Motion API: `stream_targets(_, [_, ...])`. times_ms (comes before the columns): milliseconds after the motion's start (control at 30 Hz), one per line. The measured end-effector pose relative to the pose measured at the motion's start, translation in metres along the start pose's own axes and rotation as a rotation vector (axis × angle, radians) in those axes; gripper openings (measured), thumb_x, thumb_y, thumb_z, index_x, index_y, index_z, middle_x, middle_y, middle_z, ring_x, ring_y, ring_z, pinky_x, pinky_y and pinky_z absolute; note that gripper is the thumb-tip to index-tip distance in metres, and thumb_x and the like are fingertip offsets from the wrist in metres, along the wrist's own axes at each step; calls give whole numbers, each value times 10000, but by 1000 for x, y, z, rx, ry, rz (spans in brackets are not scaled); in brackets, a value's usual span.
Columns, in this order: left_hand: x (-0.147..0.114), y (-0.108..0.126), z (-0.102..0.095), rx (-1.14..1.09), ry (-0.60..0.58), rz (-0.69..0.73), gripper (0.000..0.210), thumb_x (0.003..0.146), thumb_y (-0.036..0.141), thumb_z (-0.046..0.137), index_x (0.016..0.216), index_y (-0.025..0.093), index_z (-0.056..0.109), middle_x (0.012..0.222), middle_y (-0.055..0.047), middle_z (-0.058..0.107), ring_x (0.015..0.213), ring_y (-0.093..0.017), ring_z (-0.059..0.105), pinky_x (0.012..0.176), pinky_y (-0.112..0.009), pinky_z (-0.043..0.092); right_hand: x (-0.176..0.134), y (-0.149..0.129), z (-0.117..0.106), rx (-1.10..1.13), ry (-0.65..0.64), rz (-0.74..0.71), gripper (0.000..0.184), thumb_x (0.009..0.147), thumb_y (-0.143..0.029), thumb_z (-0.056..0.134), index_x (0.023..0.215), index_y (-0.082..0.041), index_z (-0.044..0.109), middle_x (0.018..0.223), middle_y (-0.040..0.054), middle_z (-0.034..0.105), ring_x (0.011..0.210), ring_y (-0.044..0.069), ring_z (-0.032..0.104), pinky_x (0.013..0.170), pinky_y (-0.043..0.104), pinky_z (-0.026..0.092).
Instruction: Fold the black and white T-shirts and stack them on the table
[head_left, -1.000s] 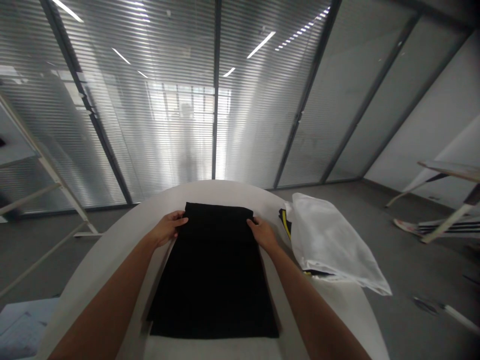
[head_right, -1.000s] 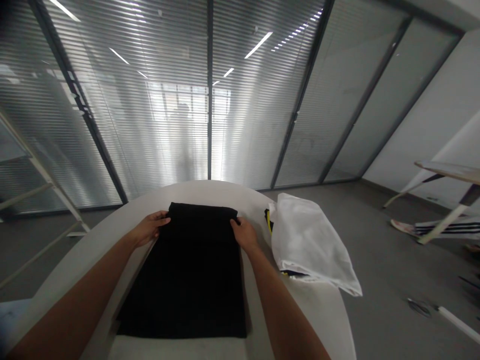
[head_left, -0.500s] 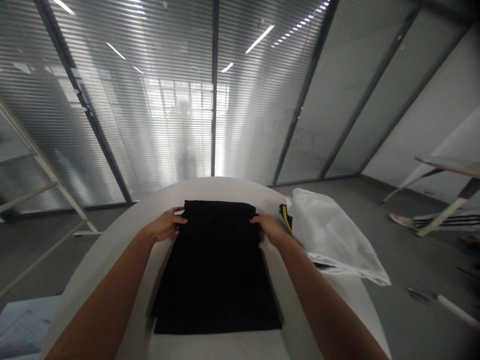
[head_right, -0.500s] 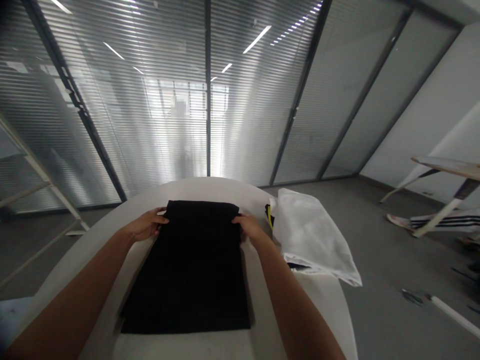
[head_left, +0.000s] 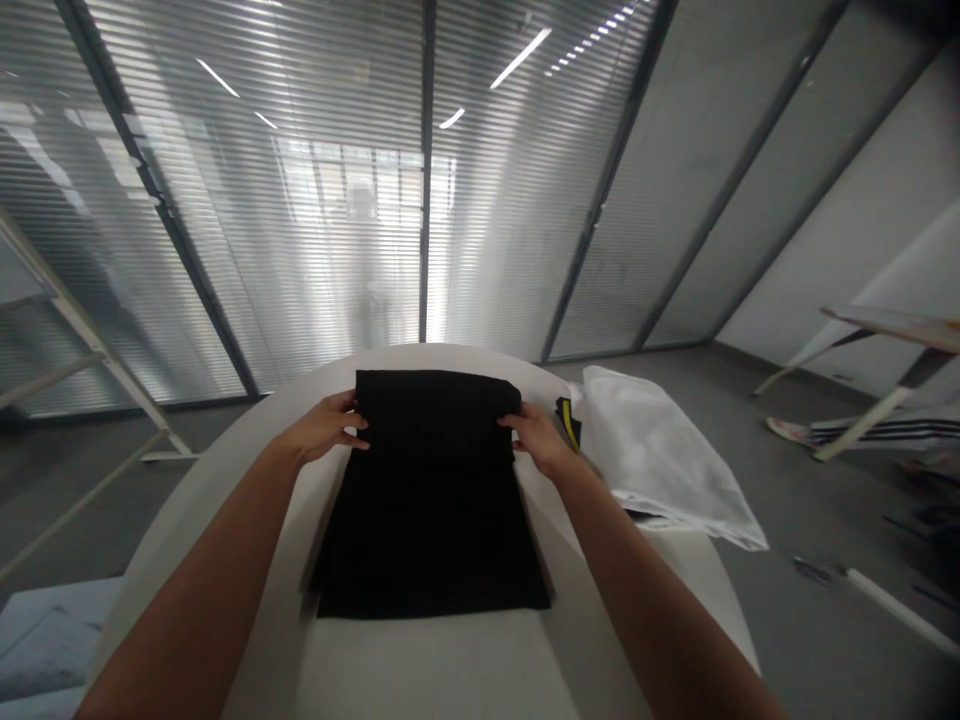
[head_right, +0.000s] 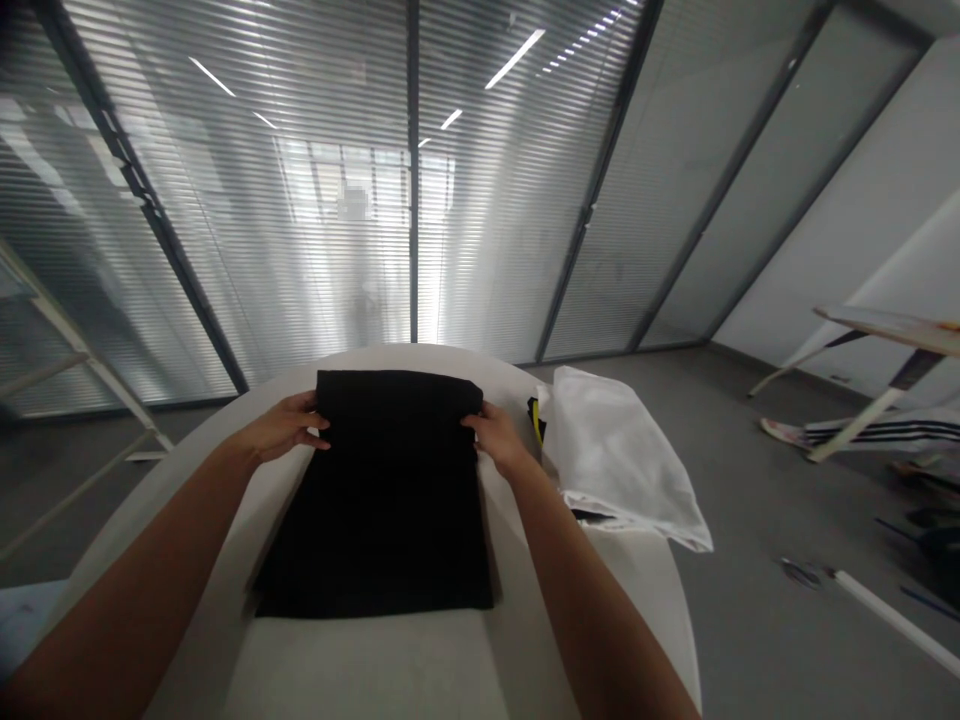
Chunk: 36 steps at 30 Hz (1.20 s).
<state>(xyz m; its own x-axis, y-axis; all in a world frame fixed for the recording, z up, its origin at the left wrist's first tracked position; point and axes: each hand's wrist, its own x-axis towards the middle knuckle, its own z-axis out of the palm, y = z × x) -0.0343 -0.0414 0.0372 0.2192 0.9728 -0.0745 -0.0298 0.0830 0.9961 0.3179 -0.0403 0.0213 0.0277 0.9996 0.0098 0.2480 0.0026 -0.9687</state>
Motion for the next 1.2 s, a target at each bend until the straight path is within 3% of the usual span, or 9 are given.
stream_targets(133, [3,-1,0,-88,60,82,510,518,65,751,1008,177,667,917,-13,661,810,-191,647,743,-453,599,1,-8,-3,260,13,-37,329,607,-254,666,931,-200,645,913,33,673,838,192,613,663,323,557])
stream_targets(300, [2,0,1,-109,62,123,464,445,69,813,882,127,669,798,-21,685,790,-225,657,793,-484,563,1,-6,-13,337,-75,-110,283,567,-266,721,828,-197,635,825,12,664,820,211,629,777,409,546])
stream_targets(433, [-10,7,3,92,45,240,408,467,110,838,836,145,667,807,-22,677,810,-211,625,781,-386,541,-4,-12,-29,119,-163,-232,268,551,-225,711,811,-188,658,833,10,681,864,228,620,839,387,503])
stream_targets(633, [-34,1,1,198,-25,282,109,586,177,715,583,171,606,794,-55,647,813,-202,594,736,-299,474,-22,-40,-44,-247,-543,-308,85,642,-172,565,647,-188,649,891,31,699,969,231,608,904,346,439])
stream_targets(767, [-43,-9,-2,284,-13,207,66,592,189,586,528,183,598,672,-42,596,790,-211,577,727,-306,451,-25,-48,-45,-488,-554,-257,154,661,-150,539,607,-194,677,724,14,685,802,208,627,805,316,453])
stream_targets(833, [-47,-8,4,487,97,183,108,636,216,545,577,192,632,641,-30,586,728,-206,561,725,-321,447,-27,-51,-39,-627,-506,-254,229,729,-152,504,711,-201,727,743,16,699,752,194,624,782,308,450])
stream_targets(933, [-51,-5,29,858,296,295,170,727,262,532,695,200,687,758,-49,637,809,-235,581,855,-373,441,-36,-55,-14,-787,-441,-369,330,856,-174,429,948,-215,743,995,42,717,944,213,625,894,321,423])
stream_targets(1067, [-54,-18,71,1111,247,491,416,881,359,460,1220,200,641,1264,-123,591,1234,-289,473,1082,-422,304,-65,-41,41,-917,-198,-443,441,967,-396,372,1329,-226,558,1335,95,577,1261,279,467,1065,449,303])
stream_targets(1200, [-58,-43,88,1248,159,381,526,894,476,470,1380,281,522,1470,-100,453,1401,-342,299,1146,-521,127,-89,-10,72,-1013,-107,-476,579,974,-546,292,1461,-251,399,1506,119,390,1395,337,295,1116,568,155])
